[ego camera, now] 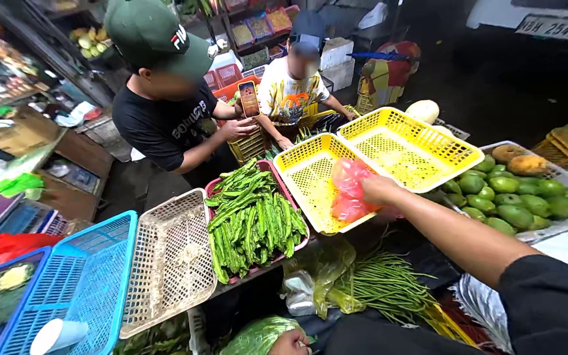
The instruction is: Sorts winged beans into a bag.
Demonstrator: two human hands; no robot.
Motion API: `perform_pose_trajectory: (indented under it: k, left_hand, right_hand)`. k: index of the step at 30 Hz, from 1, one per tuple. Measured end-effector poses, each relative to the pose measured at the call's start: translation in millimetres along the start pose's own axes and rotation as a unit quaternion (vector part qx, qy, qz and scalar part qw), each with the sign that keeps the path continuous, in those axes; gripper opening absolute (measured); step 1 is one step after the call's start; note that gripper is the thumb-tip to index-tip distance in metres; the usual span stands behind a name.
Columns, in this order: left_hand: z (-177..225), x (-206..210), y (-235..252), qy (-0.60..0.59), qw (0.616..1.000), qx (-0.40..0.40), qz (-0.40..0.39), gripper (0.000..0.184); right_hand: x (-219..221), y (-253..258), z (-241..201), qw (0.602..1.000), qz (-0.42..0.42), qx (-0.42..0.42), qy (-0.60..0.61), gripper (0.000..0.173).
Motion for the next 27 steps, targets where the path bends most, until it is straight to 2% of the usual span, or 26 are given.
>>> perform_pose_trajectory:
  k: [1, 2, 5, 7, 8, 10, 13, 14, 18, 22, 25, 27]
  left_hand:
    - [6, 1, -4, 0.008, 1.0, 0.0, 0.007, 0.037]
    - [10, 3, -8, 0.011, 1.0, 0.0, 0.013, 0.037]
    - [11, 20, -21, 0.005, 0.999, -0.002, 0.033, 0.037]
    - [8, 39, -27, -0.009, 0.999, -0.004, 0.042, 0.037]
    - [7, 48, -29, -0.017, 0.999, -0.006, 0.047, 0.037]
    - [9, 68, -37, -0.032, 0.998, -0.009, 0.058, 0.037]
    - [12, 94, -51, -0.048, 0.995, -0.01, 0.09, 0.038]
    - [10, 103, -57, -0.056, 0.993, -0.011, 0.105, 0.038]
    - [0, 129, -82, -0.146, 0.97, 0.019, 0.192, 0.036]
    - [12, 137, -106, -0.313, 0.896, 0.113, 0.293, 0.041]
    - [49, 121, -132, -0.399, 0.814, 0.219, 0.36, 0.074]
    - [81, 111, -142, -0.479, 0.763, 0.277, 0.335, 0.099]
  right_hand:
    - [5, 2, 2, 1.0, -0.008, -0.012, 0.0, 0.046]
    - [6, 1, 3, 1.0, -0.011, -0.022, 0.001, 0.05]
    - [9, -11, 1, 0.998, -0.036, -0.009, 0.048, 0.099]
    - [16, -14, -3, 0.997, -0.064, -0.005, 0.049, 0.116]
    - [20, -12, -7, 0.996, -0.077, -0.01, 0.035, 0.116]
    - [29, -6, -16, 0.995, -0.092, -0.033, 0.006, 0.099]
    - [32, 1, -24, 0.993, -0.092, -0.073, -0.02, 0.049]
    - [29, 1, -25, 0.993, -0.085, -0.085, -0.01, 0.04]
    - [-9, -16, -33, 0.985, 0.051, -0.133, 0.098, 0.034]
    - [-48, -98, -57, 0.945, 0.191, -0.197, 0.178, 0.023]
    - [-40, -172, -87, 0.912, 0.224, -0.283, 0.194, 0.03]
    - [-13, -212, -114, 0.901, 0.203, -0.334, 0.188, 0.032]
Point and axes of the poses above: each hand's wrist, its own y-axis towards the middle knuckle, its own x-axis out of the palm, z = x × y, the point moved 8 cm from there along y, towards the middle knuckle, and after that the axes turned 10 degrees about -x, right-handed, at the moved point
